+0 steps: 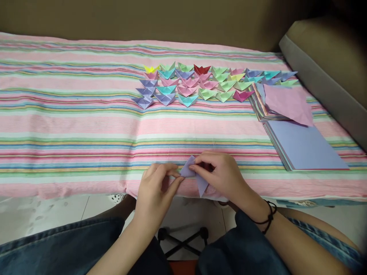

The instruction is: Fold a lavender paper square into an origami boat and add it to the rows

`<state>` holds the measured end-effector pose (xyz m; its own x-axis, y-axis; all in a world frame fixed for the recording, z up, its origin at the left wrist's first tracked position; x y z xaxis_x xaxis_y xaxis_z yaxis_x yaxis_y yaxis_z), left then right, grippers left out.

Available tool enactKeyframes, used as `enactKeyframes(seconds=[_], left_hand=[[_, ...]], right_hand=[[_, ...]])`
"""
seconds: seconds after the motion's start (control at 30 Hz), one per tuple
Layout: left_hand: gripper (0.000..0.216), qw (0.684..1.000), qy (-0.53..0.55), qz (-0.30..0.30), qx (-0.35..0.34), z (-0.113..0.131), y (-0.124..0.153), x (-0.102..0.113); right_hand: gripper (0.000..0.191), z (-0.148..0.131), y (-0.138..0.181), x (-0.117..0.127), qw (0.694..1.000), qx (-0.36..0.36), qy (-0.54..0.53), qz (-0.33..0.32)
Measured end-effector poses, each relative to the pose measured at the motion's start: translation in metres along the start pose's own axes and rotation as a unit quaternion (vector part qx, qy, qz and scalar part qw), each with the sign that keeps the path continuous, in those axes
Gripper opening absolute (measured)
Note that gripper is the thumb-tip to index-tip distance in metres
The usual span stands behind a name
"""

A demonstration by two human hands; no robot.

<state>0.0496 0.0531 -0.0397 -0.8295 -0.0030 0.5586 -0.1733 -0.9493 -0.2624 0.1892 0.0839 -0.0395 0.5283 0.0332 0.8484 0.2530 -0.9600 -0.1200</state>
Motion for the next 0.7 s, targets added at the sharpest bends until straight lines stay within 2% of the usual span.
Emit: enactKeyframes(seconds=[0.1,0.2,0.3,0.37,0.4,0.5,0.7], left_hand=[[0.014,0.999,-0.038,0.000,-0.023,0.001,0.003,0.009],[0.016,0.992,-0.081,-0.010,-0.100,0.015,0.011,0.010],[0.026,0.970,-0.107,-0.047,-0.215,0.038,0.028,-0.008],[0.032,0.949,-0.150,-0.066,-0.269,0.050,0.041,-0.025],[0.036,0.942,-0.180,-0.072,-0.274,0.052,0.045,-0.033],[0.049,0.940,-0.240,-0.063,-0.233,0.048,0.049,-0.047],[0.059,0.945,-0.261,-0.050,-0.191,0.040,0.050,-0.052]], right_hand=[[0.016,0.001,-0.001,0.000,1.000,-0.007,0.003,-0.002],[0.017,0.001,-0.002,-0.001,1.000,-0.014,0.007,-0.009],[0.016,0.002,-0.002,-0.003,1.000,-0.018,0.007,-0.013],[0.015,0.003,-0.002,-0.004,1.000,-0.019,0.003,-0.014],[0.015,0.003,-0.002,-0.004,1.000,-0.019,0.002,-0.013],[0.016,0.004,-0.002,-0.004,1.000,-0.018,0.000,-0.006],[0.012,0.004,-0.001,-0.001,0.999,-0.024,-0.004,0.020]])
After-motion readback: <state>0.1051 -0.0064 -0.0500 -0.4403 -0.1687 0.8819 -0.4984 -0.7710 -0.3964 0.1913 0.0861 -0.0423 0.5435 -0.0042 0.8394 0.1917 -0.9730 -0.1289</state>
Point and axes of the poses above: each hand's wrist, its own y-axis away from the middle knuckle, its own x-axis out of the back of the hand, z = x × y, the point moved 10 cm from there along -y, towards the middle knuckle, and after that the axes turned 12 degrees about y, right-handed, at the moved point
